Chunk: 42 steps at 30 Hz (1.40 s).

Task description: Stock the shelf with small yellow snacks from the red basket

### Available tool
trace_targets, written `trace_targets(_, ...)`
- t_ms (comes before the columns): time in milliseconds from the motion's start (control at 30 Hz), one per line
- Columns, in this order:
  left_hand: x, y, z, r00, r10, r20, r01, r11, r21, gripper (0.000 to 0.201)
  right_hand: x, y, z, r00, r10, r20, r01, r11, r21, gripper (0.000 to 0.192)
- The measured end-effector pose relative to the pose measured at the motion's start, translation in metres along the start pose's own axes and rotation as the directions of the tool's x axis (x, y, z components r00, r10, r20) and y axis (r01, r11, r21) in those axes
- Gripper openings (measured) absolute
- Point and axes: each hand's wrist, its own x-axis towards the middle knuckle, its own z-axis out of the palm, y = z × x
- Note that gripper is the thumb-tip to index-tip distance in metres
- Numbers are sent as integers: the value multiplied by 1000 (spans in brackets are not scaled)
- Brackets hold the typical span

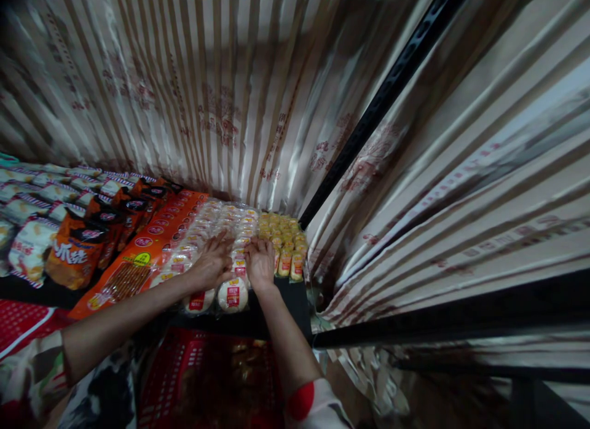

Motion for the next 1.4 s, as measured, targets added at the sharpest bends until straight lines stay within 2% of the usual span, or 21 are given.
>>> trace_targets(133, 1, -2, 6, 999, -33, 6, 33, 999, -26, 6, 0, -3, -2, 1000, 14, -14, -14, 1000, 12, 15)
trace_targets(267, 4, -1, 7, 998, -70, -2, 70, 997, -36, 4, -9, -5, -8, 996, 37, -77, -32, 998, 59, 18)
trace_targets(400, 4, 0, 8, 998, -66, -19, 66, 998, -15, 4, -30, -9, -18, 981, 188, -38, -186, 981, 53, 21)
trace_targets(533, 5, -2, 12, 996, -38, -84, 38, 999, -3, 5, -53, -15, -25, 917, 379, 127, -385, 922, 33, 25)
trace_targets(633, 8, -2, 14, 992, -29, -125, 30, 1000, 3, 5, -61, -19, -23, 857, 449, 254, -490, 863, 124, 22)
trace_targets(767, 11, -1, 16, 986, -23, -163, 25, 1000, 15, 7, -65, -18, -14, 802, 536, 264, -596, 748, 292, 21)
trace_targets(867, 11, -1, 18, 980, -27, -198, 28, 1000, -2, 8, -67, -14, -8, 794, 558, 242, -605, 685, 407, 19)
trace_targets(1000, 7, -3, 19, 966, -75, -248, 74, 997, -14, 12, -69, -12, -6, 817, 532, 223, -569, 680, 463, 20)
trace_targets(1133, 4, -6, 18, 940, -125, -317, 137, 991, 15, 19, -70, -14, -4, 813, 557, 169, -559, 666, 494, 18)
trace_targets(1400, 6, -13, 21, 937, -171, -306, 180, 984, 2, 8, -73, -18, -1, 811, 561, 167, -558, 658, 506, 30)
